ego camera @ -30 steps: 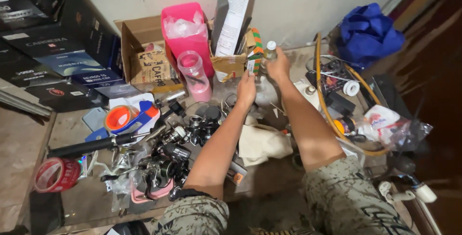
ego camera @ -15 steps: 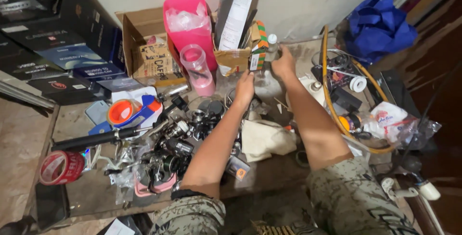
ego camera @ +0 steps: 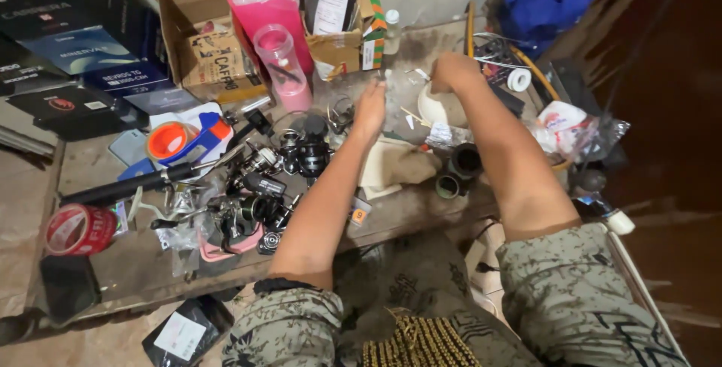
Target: Cleaning and repairing various fishing reel components on a workbench.
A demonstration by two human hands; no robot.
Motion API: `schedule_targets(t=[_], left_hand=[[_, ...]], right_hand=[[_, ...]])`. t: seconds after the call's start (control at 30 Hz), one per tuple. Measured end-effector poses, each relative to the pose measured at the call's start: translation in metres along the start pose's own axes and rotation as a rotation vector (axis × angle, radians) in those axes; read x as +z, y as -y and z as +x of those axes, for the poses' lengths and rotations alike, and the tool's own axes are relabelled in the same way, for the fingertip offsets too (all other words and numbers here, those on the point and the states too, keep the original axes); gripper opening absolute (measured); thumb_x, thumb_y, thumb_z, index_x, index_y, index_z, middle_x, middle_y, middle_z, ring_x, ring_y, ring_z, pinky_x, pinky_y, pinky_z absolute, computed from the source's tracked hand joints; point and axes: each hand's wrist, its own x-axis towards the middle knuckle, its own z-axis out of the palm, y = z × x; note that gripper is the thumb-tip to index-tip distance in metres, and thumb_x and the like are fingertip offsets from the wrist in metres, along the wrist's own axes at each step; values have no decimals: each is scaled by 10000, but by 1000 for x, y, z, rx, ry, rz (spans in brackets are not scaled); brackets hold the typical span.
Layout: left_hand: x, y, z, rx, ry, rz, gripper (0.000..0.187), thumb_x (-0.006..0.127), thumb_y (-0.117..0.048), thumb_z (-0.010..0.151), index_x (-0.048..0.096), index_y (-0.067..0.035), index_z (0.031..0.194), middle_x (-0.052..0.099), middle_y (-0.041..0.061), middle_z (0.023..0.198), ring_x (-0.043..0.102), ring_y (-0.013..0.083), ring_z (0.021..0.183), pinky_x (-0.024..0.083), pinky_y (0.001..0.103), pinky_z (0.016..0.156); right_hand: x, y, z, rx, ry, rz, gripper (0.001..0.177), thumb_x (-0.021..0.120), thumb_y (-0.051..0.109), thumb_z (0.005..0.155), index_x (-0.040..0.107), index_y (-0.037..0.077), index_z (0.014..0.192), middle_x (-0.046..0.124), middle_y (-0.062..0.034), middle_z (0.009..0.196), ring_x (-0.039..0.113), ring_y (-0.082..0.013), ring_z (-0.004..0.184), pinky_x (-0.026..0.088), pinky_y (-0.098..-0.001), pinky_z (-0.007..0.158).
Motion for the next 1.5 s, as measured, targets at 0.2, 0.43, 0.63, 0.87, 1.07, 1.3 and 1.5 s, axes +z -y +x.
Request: schedule_targets(t=[0.2, 0.43, 0.63, 0.87, 1.07, 1.3, 1.5], left_hand=[[18, 27, 6, 96, 7, 114, 552, 507, -328, 1035, 562, 62, 1423, 608, 226, 1409, 536, 298, 1333, 378, 353, 1117], [24, 22, 19, 180, -4, 120, 555, 551, -314, 1062, 579, 75, 1457, 675, 128, 1347, 515, 162, 1200, 387, 316, 1047], [27, 5, 33, -81, 44, 8, 609, 481, -338, 967, 533, 33, 1447, 694, 247, 1304, 623, 340, 1213, 454, 360, 1047], [43, 7, 62, 34, 16, 74, 599, 511, -360, 1011, 524, 75, 1423, 536, 254, 1490, 489, 335, 1418, 338, 355, 1165], [48, -2, 73, -5, -9, 137, 584, 498, -370, 1005, 561, 57, 1400, 583, 249, 1442, 524, 347, 1374, 366, 359, 1138], [45, 33, 98, -44, 4, 89, 591, 496, -365, 1007, 538, 59, 1417, 571, 239, 1454, 521, 337, 1376, 361, 354, 1141], [35, 42, 106, -55, 2, 59, 607, 501, -358, 1010, 519, 79, 1430, 537, 245, 1494, 476, 327, 1427, 327, 351, 1171]], right_hand=[[29, -32, 3, 10, -65, -56, 267, 681, 143, 781, 814, 73, 1001, 752, -218, 1094, 726, -413, 1035, 586, -502, 876], [23, -25, -6, 74, -4, -51, 287, 695, 66, 710, 788, 64, 982, 715, -212, 1079, 684, -409, 1049, 536, -579, 863], [40, -45, 42, -86, -209, 6, 209, 649, 116, 831, 795, -2, 922, 743, -279, 1003, 733, -429, 994, 584, -493, 886], [-29, -21, 46, -2, -378, 272, 289, 694, 62, 753, 793, 82, 1023, 722, -253, 1021, 691, -438, 992, 549, -505, 896], [-31, -24, 82, 14, -576, 305, 309, 710, 42, 756, 773, 78, 1056, 714, -259, 1042, 691, -436, 1004, 547, -501, 900], [6, -35, 142, 36, -609, 273, 298, 707, 34, 797, 759, 108, 1081, 668, -251, 1080, 674, -443, 1007, 541, -509, 894], [21, -25, 162, 77, -490, 343, 322, 666, 26, 829, 756, 140, 1116, 650, -259, 1135, 650, -439, 1071, 526, -503, 929]])
